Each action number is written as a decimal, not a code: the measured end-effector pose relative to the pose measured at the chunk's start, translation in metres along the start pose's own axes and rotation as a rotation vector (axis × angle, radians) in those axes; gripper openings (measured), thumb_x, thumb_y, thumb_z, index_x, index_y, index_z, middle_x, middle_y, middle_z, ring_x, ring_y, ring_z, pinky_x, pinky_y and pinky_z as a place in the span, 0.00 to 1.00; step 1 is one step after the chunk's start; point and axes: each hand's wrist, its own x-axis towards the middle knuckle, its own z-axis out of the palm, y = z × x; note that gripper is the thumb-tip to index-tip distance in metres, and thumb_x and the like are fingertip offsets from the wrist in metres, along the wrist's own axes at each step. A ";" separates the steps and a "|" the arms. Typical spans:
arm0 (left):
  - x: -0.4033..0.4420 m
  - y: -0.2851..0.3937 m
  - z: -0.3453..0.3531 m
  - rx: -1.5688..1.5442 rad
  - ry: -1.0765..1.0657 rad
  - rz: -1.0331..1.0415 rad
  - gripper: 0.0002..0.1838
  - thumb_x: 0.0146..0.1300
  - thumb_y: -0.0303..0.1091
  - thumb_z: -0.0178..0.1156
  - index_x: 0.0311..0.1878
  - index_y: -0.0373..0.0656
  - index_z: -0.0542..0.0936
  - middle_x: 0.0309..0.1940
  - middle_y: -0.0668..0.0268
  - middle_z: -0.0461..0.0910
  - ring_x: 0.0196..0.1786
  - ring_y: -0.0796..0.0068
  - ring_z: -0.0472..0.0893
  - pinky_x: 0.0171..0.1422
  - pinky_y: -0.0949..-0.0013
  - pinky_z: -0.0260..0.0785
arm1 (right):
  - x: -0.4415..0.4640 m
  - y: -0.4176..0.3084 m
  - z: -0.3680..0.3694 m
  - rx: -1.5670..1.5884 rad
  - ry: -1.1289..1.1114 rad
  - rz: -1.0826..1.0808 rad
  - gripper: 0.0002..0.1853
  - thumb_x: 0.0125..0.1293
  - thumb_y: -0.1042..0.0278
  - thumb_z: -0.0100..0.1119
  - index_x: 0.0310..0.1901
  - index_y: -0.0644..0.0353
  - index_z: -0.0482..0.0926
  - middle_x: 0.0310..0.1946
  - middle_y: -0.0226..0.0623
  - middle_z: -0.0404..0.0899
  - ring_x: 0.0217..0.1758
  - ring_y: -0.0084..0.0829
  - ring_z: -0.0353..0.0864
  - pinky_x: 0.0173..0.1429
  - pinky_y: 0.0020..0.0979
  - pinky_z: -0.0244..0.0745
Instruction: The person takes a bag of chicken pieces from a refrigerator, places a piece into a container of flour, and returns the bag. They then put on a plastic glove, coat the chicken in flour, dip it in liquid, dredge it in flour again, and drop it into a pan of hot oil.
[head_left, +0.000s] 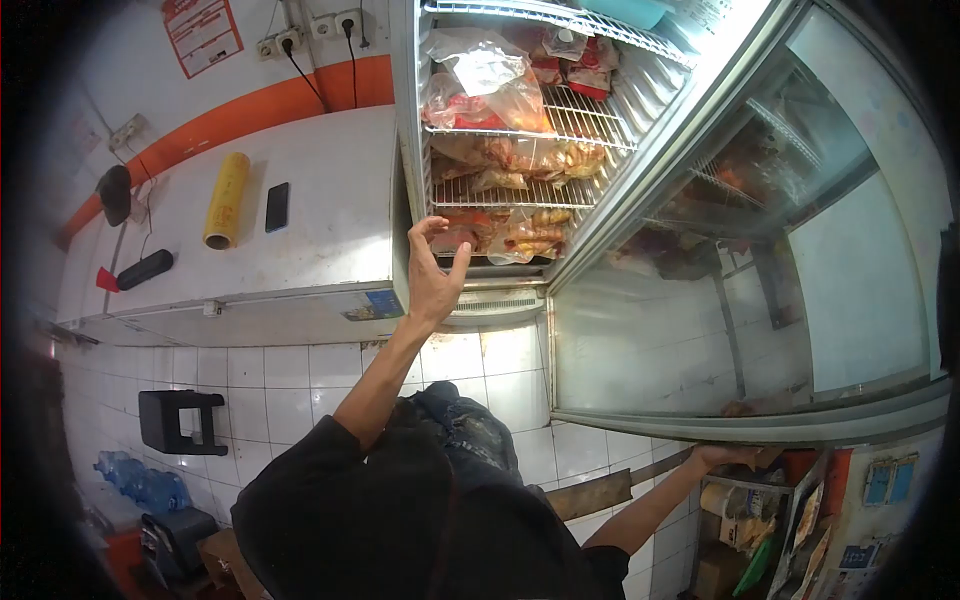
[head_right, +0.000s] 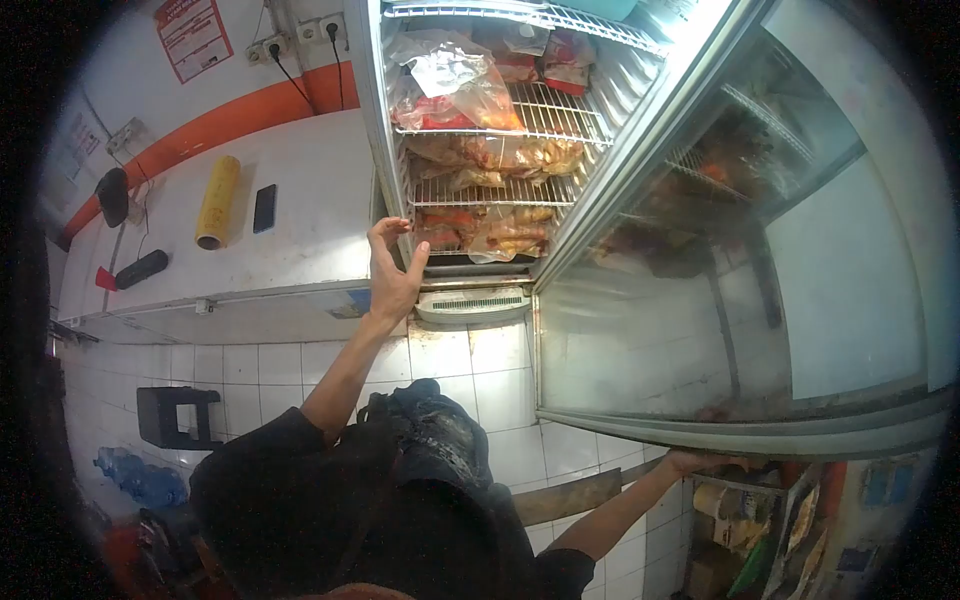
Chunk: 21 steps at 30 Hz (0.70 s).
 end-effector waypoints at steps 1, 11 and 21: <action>0.002 -0.001 -0.002 -0.001 0.022 -0.007 0.24 0.63 0.30 0.63 0.60 0.38 0.65 0.52 0.55 0.71 0.57 0.61 0.73 0.66 0.58 0.65 | -0.002 -0.002 0.001 0.007 0.005 0.010 0.48 0.63 0.16 0.30 0.73 0.47 0.58 0.51 0.40 0.72 0.46 0.33 0.74 0.53 0.38 0.73; 0.092 -0.014 0.023 -0.302 -0.006 -0.238 0.29 0.63 0.36 0.69 0.61 0.37 0.66 0.54 0.56 0.73 0.50 0.69 0.79 0.51 0.66 0.76 | -0.016 -0.020 0.038 -0.042 0.065 -0.034 0.52 0.63 0.15 0.25 0.68 0.59 0.64 0.36 0.34 0.70 0.34 0.28 0.64 0.44 0.31 0.63; 0.247 -0.052 0.092 -0.087 0.033 -0.280 0.34 0.57 0.52 0.71 0.57 0.34 0.76 0.37 0.58 0.85 0.40 0.63 0.85 0.47 0.57 0.77 | -0.035 -0.039 0.076 -0.041 0.296 -0.037 0.51 0.64 0.15 0.28 0.67 0.57 0.66 0.36 0.38 0.71 0.35 0.30 0.67 0.43 0.31 0.64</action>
